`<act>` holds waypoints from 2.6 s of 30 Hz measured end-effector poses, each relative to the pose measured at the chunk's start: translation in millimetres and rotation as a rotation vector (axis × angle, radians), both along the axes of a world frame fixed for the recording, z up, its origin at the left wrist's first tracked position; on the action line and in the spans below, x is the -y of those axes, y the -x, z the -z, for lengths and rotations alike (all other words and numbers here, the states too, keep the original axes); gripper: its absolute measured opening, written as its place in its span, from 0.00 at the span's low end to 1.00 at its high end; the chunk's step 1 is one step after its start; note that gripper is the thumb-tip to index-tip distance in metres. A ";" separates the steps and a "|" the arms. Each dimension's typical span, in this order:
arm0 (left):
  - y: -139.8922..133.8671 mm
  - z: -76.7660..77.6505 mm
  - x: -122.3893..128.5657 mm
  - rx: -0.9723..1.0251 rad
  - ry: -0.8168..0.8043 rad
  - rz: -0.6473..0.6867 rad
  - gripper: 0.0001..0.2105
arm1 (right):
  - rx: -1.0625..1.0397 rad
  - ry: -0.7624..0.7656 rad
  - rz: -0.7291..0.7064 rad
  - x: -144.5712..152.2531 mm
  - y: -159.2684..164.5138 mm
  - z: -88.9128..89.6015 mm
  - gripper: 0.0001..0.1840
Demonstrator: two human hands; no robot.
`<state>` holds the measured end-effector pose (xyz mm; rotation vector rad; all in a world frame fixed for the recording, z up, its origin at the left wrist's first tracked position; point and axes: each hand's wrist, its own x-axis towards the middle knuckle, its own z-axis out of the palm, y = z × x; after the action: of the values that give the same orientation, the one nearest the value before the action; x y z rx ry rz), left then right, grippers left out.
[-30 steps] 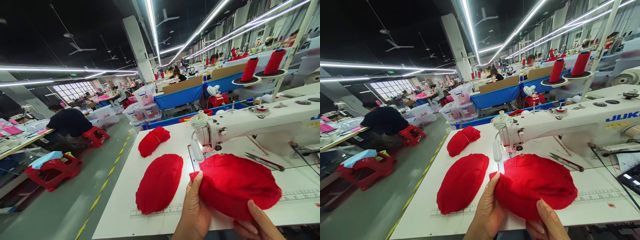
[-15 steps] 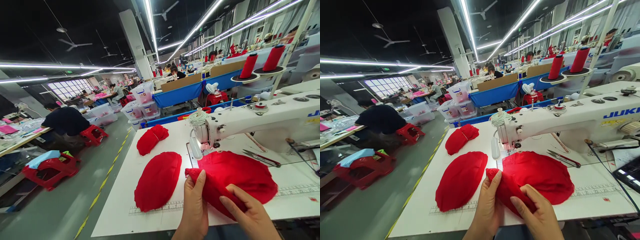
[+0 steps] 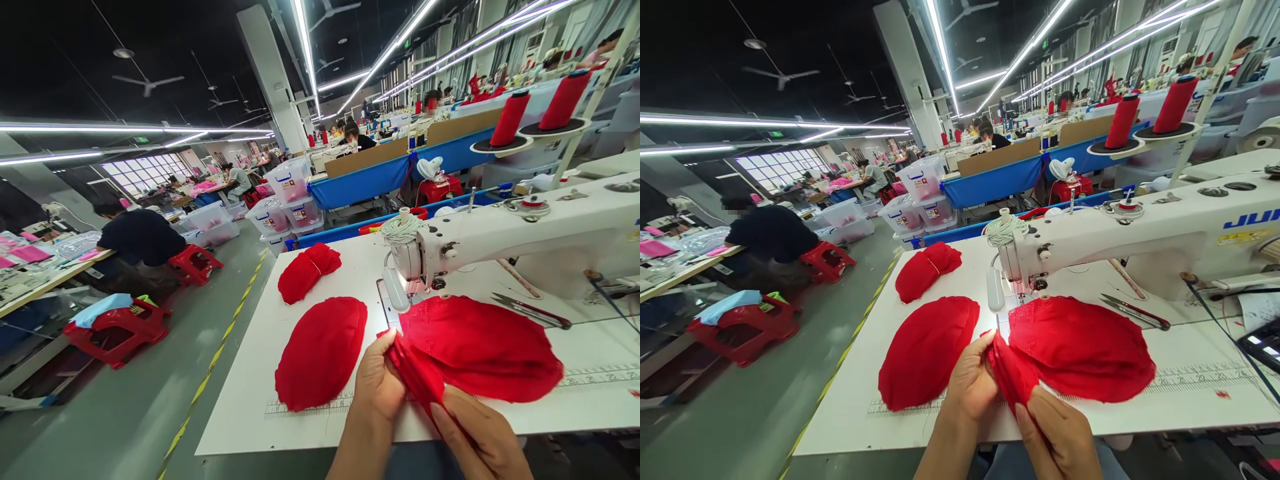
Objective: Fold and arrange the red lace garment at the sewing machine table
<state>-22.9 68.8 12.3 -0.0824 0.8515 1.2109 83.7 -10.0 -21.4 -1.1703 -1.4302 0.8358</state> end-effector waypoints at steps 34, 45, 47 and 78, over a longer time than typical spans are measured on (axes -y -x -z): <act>3.0 5.7 4.4 -0.379 -0.355 0.007 0.17 | -0.920 0.654 0.181 -23.1 1.2 -14.8 0.26; -2.8 11.6 -20.3 -0.199 -0.111 -0.168 0.09 | -0.345 0.246 0.084 -3.8 5.1 14.2 0.23; -1.6 13.5 -26.5 -0.163 -0.028 -0.168 0.07 | -0.320 0.232 0.123 0.2 10.2 13.7 0.24; 13.5 5.8 3.4 -0.406 -0.339 -0.017 0.15 | -0.824 0.431 0.042 -44.5 0.0 0.4 0.18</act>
<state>-36.4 65.4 6.5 0.4452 0.9814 1.3965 83.8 34.5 -21.9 -0.9692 -0.5583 1.4306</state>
